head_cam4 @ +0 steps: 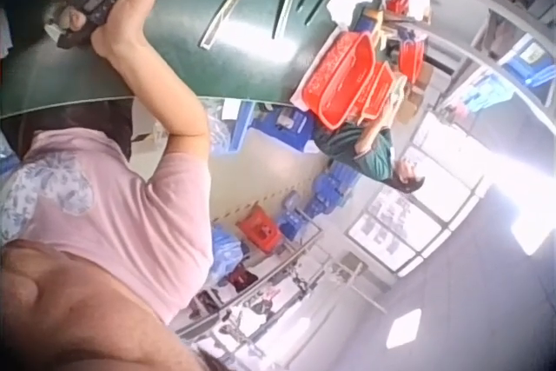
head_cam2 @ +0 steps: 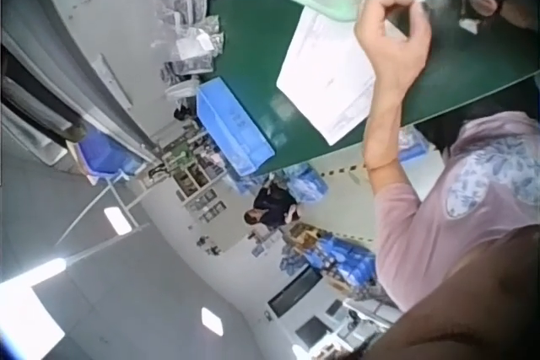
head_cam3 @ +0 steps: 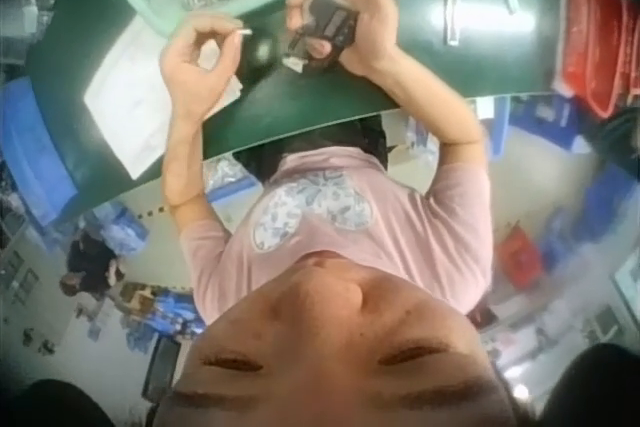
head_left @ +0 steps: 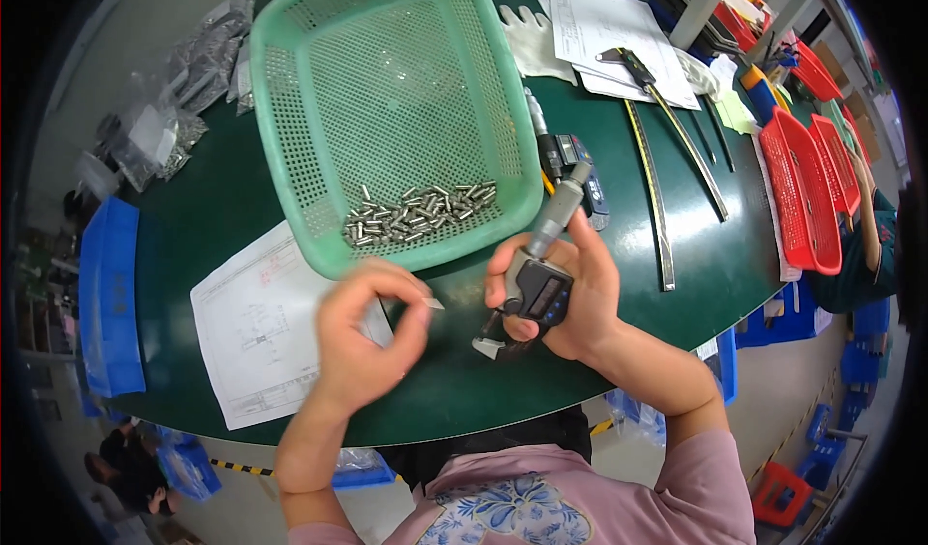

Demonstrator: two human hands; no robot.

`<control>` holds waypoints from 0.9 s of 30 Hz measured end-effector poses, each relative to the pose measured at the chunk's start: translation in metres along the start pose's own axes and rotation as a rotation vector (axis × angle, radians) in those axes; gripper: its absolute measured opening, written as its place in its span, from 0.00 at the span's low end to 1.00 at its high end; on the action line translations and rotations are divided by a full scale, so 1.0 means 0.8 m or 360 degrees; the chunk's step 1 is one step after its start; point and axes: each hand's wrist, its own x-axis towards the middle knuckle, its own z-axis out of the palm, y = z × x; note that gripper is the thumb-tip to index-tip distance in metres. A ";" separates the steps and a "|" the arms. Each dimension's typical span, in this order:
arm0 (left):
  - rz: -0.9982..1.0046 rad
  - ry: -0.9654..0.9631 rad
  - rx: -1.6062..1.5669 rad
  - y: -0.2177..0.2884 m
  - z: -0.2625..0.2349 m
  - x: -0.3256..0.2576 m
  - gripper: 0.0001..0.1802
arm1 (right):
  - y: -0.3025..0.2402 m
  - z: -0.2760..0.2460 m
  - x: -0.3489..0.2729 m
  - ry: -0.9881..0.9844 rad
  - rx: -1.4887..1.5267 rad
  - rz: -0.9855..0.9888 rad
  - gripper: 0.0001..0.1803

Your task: Measuring the diameter of metal screws using a digital micrometer at a quality control workbench.

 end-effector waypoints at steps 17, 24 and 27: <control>0.0240 -0.0267 0.1168 -0.047 -0.006 0.103 0.04 | 0.002 0.003 -0.004 0.0043 0.0008 -0.0014 0.40; 0.0135 -0.0170 0.0121 0.000 0.025 0.011 0.06 | 0.000 0.013 -0.009 0.0228 -0.0079 -0.0068 0.36; 0.0081 -0.0098 0.0129 -0.006 0.028 -0.016 0.07 | 0.005 0.014 -0.006 0.0193 -0.0170 -0.0074 0.35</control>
